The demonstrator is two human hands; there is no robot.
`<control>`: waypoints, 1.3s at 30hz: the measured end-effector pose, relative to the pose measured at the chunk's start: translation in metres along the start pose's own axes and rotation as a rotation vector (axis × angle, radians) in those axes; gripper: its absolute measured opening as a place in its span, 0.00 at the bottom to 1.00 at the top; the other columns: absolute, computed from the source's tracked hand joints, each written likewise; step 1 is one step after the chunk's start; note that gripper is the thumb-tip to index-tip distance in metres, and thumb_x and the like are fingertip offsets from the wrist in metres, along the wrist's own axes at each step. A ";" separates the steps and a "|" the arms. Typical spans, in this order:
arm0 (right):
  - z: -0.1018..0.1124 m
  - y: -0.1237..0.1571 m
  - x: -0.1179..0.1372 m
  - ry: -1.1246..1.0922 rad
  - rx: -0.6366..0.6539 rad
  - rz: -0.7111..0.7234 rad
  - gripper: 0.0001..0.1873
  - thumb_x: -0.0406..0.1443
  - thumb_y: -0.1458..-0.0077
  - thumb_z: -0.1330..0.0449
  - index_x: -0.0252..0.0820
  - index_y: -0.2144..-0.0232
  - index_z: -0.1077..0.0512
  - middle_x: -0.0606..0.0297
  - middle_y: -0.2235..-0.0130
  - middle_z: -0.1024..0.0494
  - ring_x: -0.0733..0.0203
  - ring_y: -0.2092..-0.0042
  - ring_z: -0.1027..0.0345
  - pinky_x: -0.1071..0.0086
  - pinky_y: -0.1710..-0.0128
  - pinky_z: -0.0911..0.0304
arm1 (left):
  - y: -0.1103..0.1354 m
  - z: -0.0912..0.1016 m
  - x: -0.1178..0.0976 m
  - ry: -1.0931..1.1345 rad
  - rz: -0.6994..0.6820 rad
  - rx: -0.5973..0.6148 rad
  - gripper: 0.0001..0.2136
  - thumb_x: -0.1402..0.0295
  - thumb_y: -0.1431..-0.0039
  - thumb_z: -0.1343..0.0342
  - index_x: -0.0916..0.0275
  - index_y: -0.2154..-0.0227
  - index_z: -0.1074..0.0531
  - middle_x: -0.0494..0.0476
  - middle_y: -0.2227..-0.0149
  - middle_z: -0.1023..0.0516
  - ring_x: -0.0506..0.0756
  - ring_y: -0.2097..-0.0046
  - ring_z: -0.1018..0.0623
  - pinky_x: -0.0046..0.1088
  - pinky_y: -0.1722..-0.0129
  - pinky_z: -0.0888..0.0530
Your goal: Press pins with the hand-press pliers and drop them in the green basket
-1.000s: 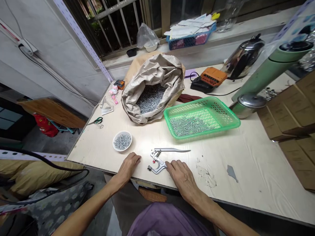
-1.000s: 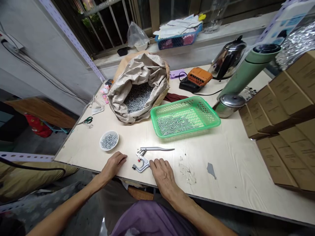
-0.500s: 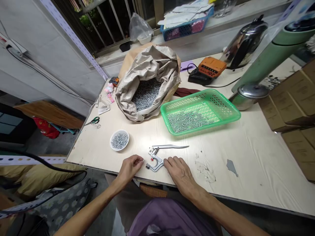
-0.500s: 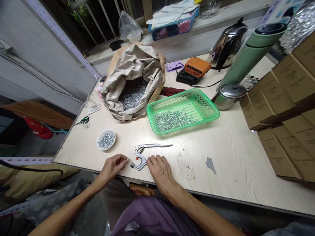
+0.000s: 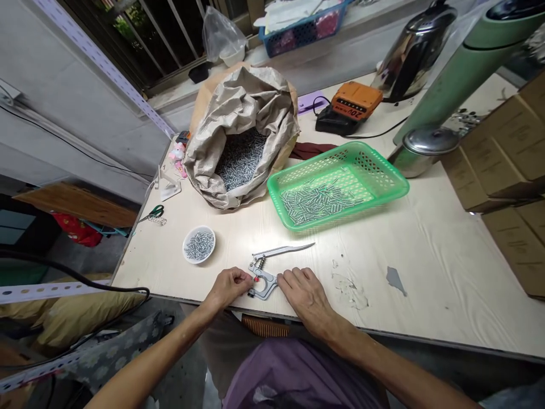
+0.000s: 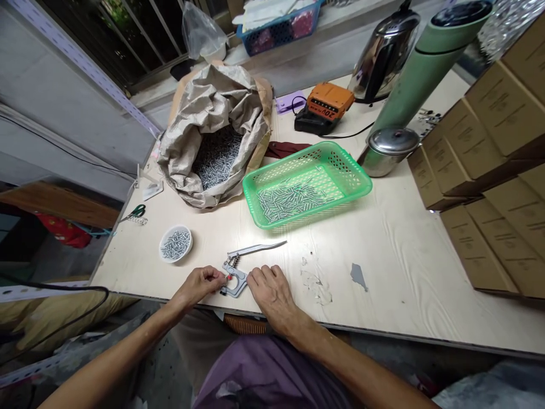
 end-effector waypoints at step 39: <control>0.001 -0.020 -0.016 0.058 0.099 -0.155 0.20 0.23 0.48 0.48 0.40 0.53 0.35 0.62 0.58 0.28 0.58 0.60 0.41 0.65 0.61 0.49 | 0.013 -0.007 -0.002 -0.293 -0.189 -0.044 0.06 0.67 0.52 0.48 0.64 0.77 0.29 0.54 0.72 0.28 0.51 0.70 0.28 0.26 0.69 0.32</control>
Point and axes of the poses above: each hand's wrist, its own y-axis away from the middle knuckle, its own z-axis out of the back of the hand, x = y × z, the point moved 4 cm from there along -y, towards the middle knuckle
